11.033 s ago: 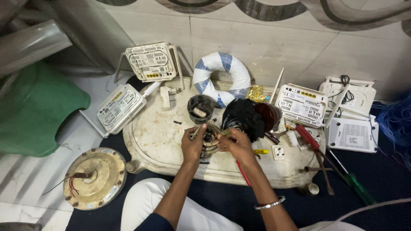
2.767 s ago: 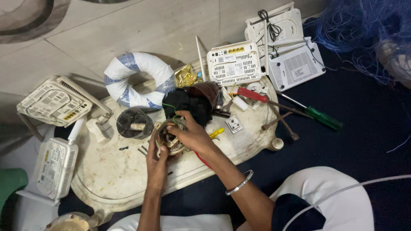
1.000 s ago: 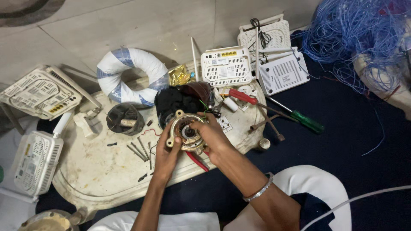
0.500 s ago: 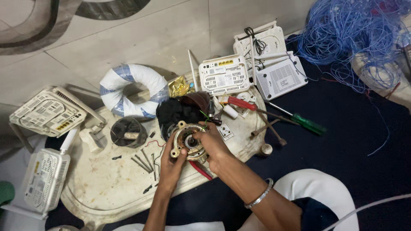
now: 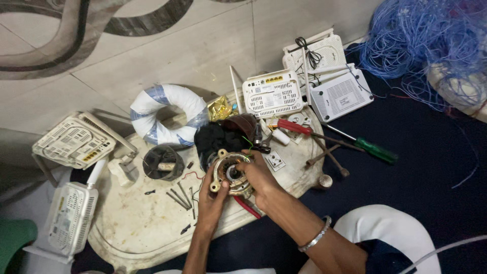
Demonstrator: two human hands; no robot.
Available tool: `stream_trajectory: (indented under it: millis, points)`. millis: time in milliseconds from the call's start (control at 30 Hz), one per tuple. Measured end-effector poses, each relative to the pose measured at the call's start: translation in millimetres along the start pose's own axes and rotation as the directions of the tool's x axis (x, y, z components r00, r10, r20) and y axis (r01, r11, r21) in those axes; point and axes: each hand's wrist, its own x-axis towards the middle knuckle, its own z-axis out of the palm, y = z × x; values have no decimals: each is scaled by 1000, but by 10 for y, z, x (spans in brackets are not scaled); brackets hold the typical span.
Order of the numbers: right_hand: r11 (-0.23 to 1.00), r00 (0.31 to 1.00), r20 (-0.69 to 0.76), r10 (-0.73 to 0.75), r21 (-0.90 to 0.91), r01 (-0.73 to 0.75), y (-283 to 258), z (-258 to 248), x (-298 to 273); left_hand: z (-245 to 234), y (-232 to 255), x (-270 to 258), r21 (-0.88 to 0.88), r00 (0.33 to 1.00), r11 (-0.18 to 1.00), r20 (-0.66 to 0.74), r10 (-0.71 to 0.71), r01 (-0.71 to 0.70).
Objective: The person sits on the floor and cleans a small electric motor component with a black cloth. They then pick up a motor stator, insert the cleaned component into it, and rotate the assembly to check the fit.
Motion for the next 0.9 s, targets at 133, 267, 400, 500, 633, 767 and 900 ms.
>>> stream_trajectory:
  millis: [133, 267, 400, 500, 633, 767, 900]
  points:
    - [1000, 1000, -4, 11, 2, -11, 25, 1, 53, -12, -24, 12, 20, 999, 999, 1, 43, -43]
    - [1000, 1000, -2, 4, 28, -3, 54, -2, 91, -6, 3, -7, -46, 999, 998, 3, -38, 38]
    - [1000, 1000, 1, -12, 14, 12, 79, -12, 107, -13, 11, -6, -42, 994, 993, -6, -111, 111]
    - [1000, 1000, -12, -13, 8, 13, 80, 11, 121, -21, -6, 25, 36, 1000, 999, -3, -1, 1]
    - [999, 999, -21, -30, 19, 30, 66, 7, 79, -5, -28, 10, 12, 998, 998, 0, -56, 56]
    - [998, 998, -46, 52, -22, -53, -25, 42, 3, -18, 0, 25, -18, 994, 994, 8, -111, 111]
    - [999, 999, -29, -22, -37, 21, -53, 48, -50, -7, 0, 13, -51, 998, 997, 25, -65, 66]
